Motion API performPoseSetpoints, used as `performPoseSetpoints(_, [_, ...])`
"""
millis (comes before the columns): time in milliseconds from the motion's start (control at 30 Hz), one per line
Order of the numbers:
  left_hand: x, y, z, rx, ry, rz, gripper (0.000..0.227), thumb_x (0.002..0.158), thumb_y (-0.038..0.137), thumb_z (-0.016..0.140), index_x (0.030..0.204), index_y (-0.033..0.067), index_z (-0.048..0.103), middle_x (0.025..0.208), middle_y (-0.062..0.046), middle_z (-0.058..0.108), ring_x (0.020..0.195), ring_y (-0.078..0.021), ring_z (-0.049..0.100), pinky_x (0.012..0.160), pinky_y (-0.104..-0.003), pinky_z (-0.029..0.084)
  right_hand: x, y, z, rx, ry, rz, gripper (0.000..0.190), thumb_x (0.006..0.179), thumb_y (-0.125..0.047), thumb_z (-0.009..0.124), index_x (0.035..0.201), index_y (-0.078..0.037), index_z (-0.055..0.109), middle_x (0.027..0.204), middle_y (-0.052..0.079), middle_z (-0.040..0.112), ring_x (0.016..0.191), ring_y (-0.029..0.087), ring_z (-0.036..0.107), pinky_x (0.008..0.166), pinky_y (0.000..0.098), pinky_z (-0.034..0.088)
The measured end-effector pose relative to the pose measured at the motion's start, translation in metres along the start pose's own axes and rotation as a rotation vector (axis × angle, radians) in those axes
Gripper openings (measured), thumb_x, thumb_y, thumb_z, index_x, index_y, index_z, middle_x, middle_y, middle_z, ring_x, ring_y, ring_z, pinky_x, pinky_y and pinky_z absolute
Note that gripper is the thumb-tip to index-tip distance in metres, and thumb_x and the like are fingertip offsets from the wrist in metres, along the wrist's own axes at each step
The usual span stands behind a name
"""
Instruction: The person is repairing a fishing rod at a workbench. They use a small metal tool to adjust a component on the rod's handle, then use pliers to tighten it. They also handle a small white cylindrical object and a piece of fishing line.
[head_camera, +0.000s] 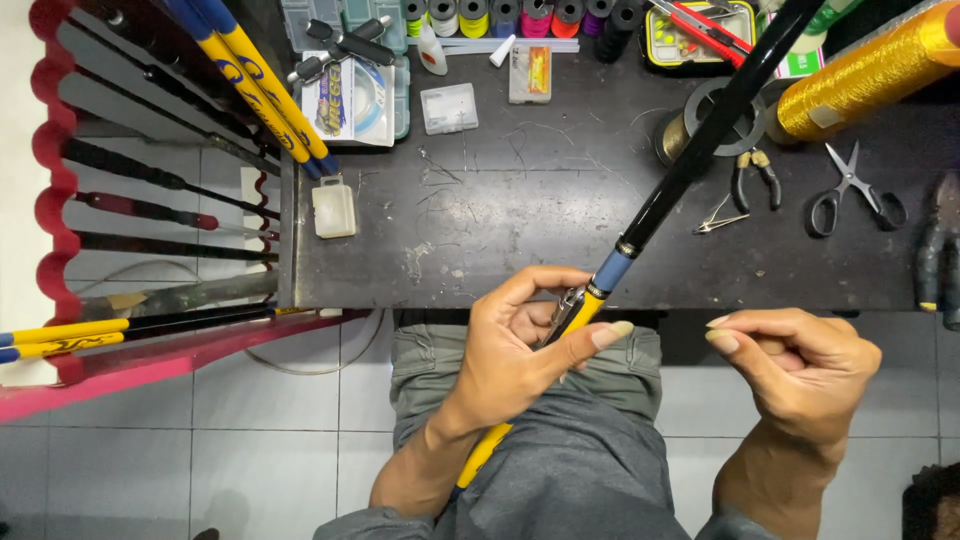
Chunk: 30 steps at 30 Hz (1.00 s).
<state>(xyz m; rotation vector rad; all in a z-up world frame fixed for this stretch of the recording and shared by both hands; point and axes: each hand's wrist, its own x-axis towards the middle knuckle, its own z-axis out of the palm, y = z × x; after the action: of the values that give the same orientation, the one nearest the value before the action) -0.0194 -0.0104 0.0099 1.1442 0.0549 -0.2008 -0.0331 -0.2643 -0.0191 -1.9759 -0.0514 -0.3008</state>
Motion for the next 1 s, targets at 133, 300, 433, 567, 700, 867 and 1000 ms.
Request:
performPoseSetpoints(133, [0.002,0.0,0.004,0.113,0.122,0.021,0.038,0.079,0.009,0.085,0.11,0.0046,0.064,0.098,-0.009,0.073,0.076,-0.0108,0.072,0.068,-0.021,0.061,-0.005,-0.005,-0.003,-0.007,0.004,0.001,0.013,0.082,0.003,0.08,0.091,0.006,0.07,0.079,0.015,0.069,0.048,0.004,0.034,0.052,0.0167,0.024])
performPoseSetpoints(300, [0.004,0.0,0.0,0.003,0.054,-0.026,0.036,0.08,0.006,0.084,0.108,0.0002,0.06,0.079,-0.016,0.073,0.06,-0.0171,0.07,0.049,-0.026,0.062,0.0,-0.005,-0.001,-0.022,0.007,0.003,0.014,0.083,0.004,0.08,0.092,0.007,0.07,0.078,0.015,0.068,0.049,0.004,0.032,0.052,0.0176,0.024])
performPoseSetpoints(433, [0.006,0.0,-0.003,0.019,0.039,0.02,0.034,0.081,0.008,0.084,0.108,0.0004,0.065,0.082,-0.015,0.073,0.062,-0.0152,0.069,0.057,-0.027,0.065,0.0,-0.011,0.005,-0.047,0.029,0.056,0.014,0.082,0.002,0.081,0.09,0.005,0.071,0.08,0.015,0.069,0.051,0.004,0.034,0.055,0.0175,0.025])
performPoseSetpoints(567, [0.008,-0.002,-0.006,0.017,0.029,0.021,0.032,0.081,0.008,0.084,0.107,0.0007,0.066,0.076,-0.011,0.069,0.059,-0.0132,0.066,0.057,-0.026,0.065,0.003,-0.006,0.007,-0.013,0.001,0.029,0.014,0.082,0.002,0.08,0.091,0.007,0.07,0.078,0.016,0.068,0.049,0.005,0.034,0.054,0.0175,0.027])
performPoseSetpoints(700, [0.009,-0.002,-0.007,0.003,-0.01,-0.004,0.033,0.084,0.01,0.081,0.111,-0.0026,0.068,0.092,-0.017,0.075,0.067,-0.0158,0.07,0.059,-0.028,0.067,0.006,-0.004,0.007,-0.02,-0.01,0.003,0.013,0.083,0.005,0.08,0.091,0.008,0.07,0.081,0.017,0.069,0.049,0.005,0.036,0.053,0.017,0.028])
performPoseSetpoints(867, [0.009,-0.004,-0.006,0.015,0.004,-0.049,0.034,0.085,0.01,0.08,0.115,-0.0022,0.07,0.087,-0.012,0.075,0.063,-0.0121,0.068,0.057,-0.024,0.064,0.009,-0.006,0.009,-0.026,-0.023,0.011,0.013,0.084,0.005,0.08,0.091,0.007,0.07,0.08,0.016,0.069,0.05,0.005,0.035,0.053,0.0171,0.027])
performPoseSetpoints(1000, [0.01,-0.005,-0.004,0.051,0.044,0.041,0.032,0.083,0.006,0.083,0.112,0.0018,0.069,0.094,-0.009,0.076,0.084,-0.0085,0.072,0.077,-0.019,0.06,0.009,-0.007,0.008,-0.046,-0.038,0.021,0.015,0.082,0.004,0.082,0.092,0.007,0.071,0.079,0.015,0.069,0.05,0.004,0.031,0.053,0.0181,0.025])
